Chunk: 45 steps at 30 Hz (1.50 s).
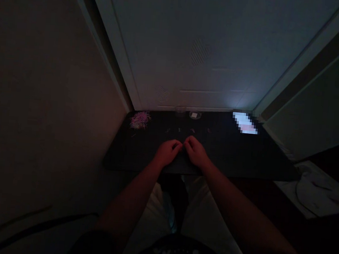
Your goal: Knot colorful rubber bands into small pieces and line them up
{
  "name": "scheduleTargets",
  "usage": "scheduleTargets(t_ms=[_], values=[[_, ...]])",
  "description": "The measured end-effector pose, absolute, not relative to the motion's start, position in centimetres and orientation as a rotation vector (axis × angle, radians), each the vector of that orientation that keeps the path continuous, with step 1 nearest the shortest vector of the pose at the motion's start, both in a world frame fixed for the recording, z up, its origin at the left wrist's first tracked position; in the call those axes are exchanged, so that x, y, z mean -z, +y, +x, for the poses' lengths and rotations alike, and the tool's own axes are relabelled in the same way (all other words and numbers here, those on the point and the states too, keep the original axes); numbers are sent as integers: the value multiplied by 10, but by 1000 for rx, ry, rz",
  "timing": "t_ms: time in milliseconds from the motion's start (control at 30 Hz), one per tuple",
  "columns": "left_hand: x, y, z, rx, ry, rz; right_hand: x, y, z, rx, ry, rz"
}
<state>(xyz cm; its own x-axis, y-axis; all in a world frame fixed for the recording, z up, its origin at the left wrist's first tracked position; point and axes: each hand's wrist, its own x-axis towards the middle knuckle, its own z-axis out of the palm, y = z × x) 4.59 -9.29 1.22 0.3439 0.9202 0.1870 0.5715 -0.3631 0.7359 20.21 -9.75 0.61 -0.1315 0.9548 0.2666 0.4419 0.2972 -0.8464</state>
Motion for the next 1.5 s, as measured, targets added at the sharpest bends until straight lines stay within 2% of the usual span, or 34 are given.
scheduleTargets(t_ms=[1500], values=[[-12, -94, 46, -811, 1334, 2002, -5, -98, 203, -782, -1661, -1295]])
